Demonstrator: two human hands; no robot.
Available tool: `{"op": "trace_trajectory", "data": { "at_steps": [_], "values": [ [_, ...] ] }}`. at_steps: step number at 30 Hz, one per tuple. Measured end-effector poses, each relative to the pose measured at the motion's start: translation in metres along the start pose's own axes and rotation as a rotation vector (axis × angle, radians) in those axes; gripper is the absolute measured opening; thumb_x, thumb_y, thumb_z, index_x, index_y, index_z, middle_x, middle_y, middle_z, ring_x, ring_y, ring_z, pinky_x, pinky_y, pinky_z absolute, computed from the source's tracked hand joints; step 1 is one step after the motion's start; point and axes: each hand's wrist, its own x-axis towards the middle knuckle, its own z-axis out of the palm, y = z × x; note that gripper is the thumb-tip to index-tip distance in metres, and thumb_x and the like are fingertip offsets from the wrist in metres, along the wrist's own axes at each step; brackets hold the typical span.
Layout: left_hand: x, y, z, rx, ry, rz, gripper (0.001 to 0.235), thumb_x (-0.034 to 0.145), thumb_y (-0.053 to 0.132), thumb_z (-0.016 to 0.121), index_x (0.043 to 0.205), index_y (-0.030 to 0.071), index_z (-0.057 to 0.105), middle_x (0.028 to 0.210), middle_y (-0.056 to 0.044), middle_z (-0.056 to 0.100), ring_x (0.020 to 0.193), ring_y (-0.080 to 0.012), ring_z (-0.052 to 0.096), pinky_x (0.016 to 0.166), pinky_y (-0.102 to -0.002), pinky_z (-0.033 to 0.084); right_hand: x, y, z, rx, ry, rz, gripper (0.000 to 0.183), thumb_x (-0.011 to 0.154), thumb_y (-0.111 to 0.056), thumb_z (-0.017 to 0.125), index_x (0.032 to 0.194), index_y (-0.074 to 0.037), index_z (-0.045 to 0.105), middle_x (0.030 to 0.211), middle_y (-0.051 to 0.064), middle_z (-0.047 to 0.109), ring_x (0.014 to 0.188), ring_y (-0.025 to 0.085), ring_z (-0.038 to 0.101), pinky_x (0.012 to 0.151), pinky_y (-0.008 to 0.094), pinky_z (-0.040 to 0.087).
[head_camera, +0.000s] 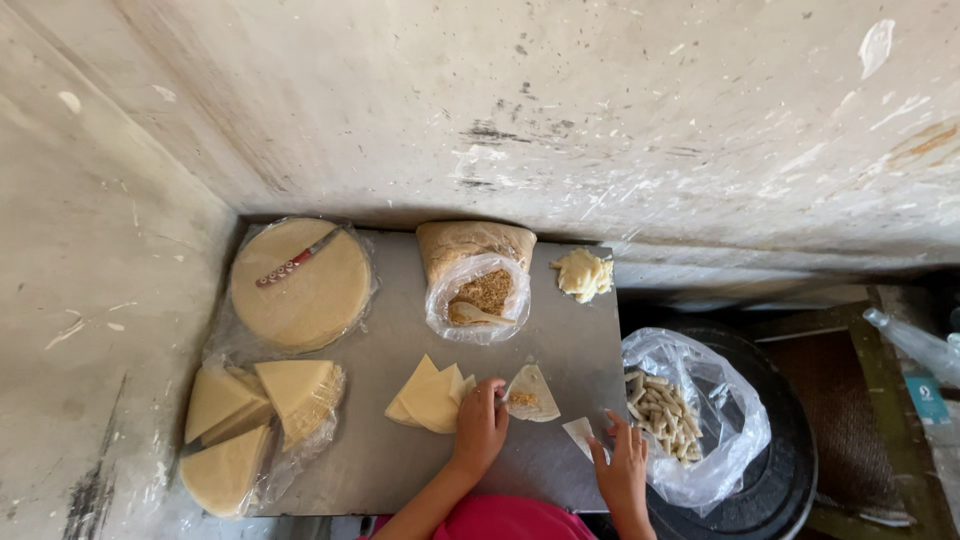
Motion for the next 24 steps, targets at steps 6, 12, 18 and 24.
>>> {"op": "trace_trajectory", "data": {
  "at_steps": [6, 12, 18, 24],
  "values": [
    [0.006, 0.018, -0.008, -0.015, -0.054, -0.092, 0.039, 0.087, 0.001, 0.063, 0.125, 0.003, 0.052, 0.104, -0.015, 0.066, 0.099, -0.0341, 0.063, 0.088, -0.047, 0.047, -0.002, -0.020, -0.004, 0.289, -0.192, 0.147, 0.046, 0.092, 0.002, 0.058, 0.137, -0.006, 0.052, 0.092, 0.013, 0.063, 0.084, 0.028, 0.065, 0.073, 0.043, 0.054],
    [-0.001, 0.033, -0.015, -0.153, -0.096, 0.302, 0.034, 0.097, 0.010, 0.068, 0.129, 0.004, 0.056, 0.120, -0.018, 0.069, 0.115, -0.0347, 0.063, 0.099, -0.043, 0.047, 0.020, -0.058, -0.036, 0.523, -0.424, 0.223, 0.055, 0.092, -0.001, 0.062, 0.145, -0.010, 0.048, 0.094, 0.012, 0.070, 0.084, 0.023, 0.074, 0.073, 0.037, 0.058],
    [0.000, 0.012, 0.020, -0.944, -0.570, -0.539, 0.030, 0.096, 0.017, 0.069, 0.123, 0.011, 0.059, 0.099, -0.003, 0.068, 0.086, -0.0136, 0.066, 0.075, -0.031, 0.055, 0.046, -0.080, -0.031, 0.738, -0.468, 0.070, 0.067, 0.087, -0.006, 0.073, 0.148, -0.010, 0.044, 0.101, 0.008, 0.076, 0.091, 0.015, 0.077, 0.080, 0.032, 0.061],
    [0.008, 0.004, -0.005, -0.399, -0.286, -0.368, 0.025, 0.090, 0.007, 0.074, 0.113, 0.006, 0.065, 0.086, -0.010, 0.071, 0.079, -0.0200, 0.067, 0.073, -0.032, 0.053, 0.057, -0.080, -0.002, 0.799, -0.485, 0.253, 0.066, 0.085, -0.007, 0.078, 0.145, -0.009, 0.049, 0.104, 0.010, 0.073, 0.088, 0.017, 0.070, 0.074, 0.033, 0.057]
  ]
}}
